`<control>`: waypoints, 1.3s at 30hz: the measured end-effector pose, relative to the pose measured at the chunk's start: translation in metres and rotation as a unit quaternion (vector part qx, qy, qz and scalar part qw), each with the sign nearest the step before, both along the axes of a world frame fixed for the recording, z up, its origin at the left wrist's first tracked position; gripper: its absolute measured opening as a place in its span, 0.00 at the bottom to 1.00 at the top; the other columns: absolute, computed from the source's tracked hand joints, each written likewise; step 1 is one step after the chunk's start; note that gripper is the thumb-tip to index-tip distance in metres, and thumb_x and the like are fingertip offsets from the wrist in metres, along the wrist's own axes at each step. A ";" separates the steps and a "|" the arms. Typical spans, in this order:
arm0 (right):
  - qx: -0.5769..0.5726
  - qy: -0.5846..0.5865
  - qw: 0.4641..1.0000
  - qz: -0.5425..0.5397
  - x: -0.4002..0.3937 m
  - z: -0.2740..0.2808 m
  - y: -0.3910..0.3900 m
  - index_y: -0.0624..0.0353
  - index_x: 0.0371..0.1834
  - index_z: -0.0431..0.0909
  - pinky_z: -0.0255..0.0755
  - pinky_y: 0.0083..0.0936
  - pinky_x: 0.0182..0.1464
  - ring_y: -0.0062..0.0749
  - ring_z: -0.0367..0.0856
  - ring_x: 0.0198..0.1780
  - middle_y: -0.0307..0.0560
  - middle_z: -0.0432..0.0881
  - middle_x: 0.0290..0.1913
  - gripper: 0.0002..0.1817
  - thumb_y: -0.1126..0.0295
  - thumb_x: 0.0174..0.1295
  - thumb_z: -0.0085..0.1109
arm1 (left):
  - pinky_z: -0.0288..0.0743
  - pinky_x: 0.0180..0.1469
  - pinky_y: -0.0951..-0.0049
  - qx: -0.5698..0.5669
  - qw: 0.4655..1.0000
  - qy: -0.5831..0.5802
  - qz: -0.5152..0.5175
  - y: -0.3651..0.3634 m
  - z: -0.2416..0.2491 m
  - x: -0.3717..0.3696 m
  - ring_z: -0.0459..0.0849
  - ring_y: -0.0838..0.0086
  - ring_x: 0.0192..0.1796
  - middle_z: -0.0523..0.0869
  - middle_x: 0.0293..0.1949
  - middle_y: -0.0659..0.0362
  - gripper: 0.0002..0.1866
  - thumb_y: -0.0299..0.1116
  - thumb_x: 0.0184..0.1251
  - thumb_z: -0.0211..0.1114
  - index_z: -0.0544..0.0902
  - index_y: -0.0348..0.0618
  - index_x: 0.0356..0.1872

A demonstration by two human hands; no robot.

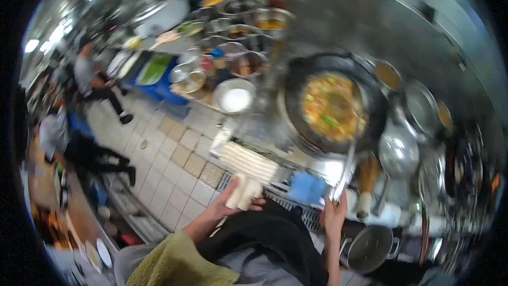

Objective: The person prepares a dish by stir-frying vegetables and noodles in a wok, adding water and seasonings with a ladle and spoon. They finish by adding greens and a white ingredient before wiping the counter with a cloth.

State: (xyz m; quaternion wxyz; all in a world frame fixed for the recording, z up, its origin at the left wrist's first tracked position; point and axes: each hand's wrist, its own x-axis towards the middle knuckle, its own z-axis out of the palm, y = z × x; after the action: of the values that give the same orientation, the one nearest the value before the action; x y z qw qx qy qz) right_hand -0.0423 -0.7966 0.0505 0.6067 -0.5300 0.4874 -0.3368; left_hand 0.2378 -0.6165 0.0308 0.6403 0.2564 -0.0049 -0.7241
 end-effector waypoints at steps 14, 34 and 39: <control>-0.093 0.079 0.993 -0.007 -0.021 -0.012 -0.121 0.56 0.75 0.58 0.55 0.18 0.13 0.15 0.61 0.14 0.32 0.69 0.21 0.35 0.78 0.63 0.56 | 0.81 0.31 0.67 0.104 0.992 -0.039 0.056 0.018 -0.013 0.003 0.84 0.66 0.33 0.83 0.44 0.49 0.32 0.59 0.74 0.51 0.69 0.39 0.61; -0.070 0.205 0.968 0.123 0.053 0.039 -0.135 0.57 0.78 0.50 0.59 0.23 0.12 0.19 0.62 0.11 0.34 0.66 0.18 0.38 0.80 0.64 0.53 | 0.81 0.34 0.67 0.143 0.980 -0.095 0.096 0.026 -0.020 0.015 0.83 0.67 0.36 0.82 0.47 0.48 0.31 0.56 0.77 0.47 0.67 0.37 0.64; -0.066 0.229 0.964 0.120 0.049 0.047 -0.137 0.57 0.78 0.50 0.59 0.22 0.13 0.17 0.64 0.13 0.35 0.67 0.19 0.39 0.80 0.64 0.54 | 0.81 0.34 0.68 0.150 0.976 -0.122 0.100 0.020 -0.013 0.015 0.84 0.68 0.36 0.83 0.45 0.50 0.30 0.55 0.77 0.48 0.67 0.36 0.63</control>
State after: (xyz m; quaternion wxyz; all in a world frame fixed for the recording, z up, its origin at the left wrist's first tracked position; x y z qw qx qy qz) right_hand 0.0064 -0.9339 0.0973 0.4789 -0.6864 0.5225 -0.1625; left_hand 0.2530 -0.5963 0.0174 0.6582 0.4352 0.0512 -0.6122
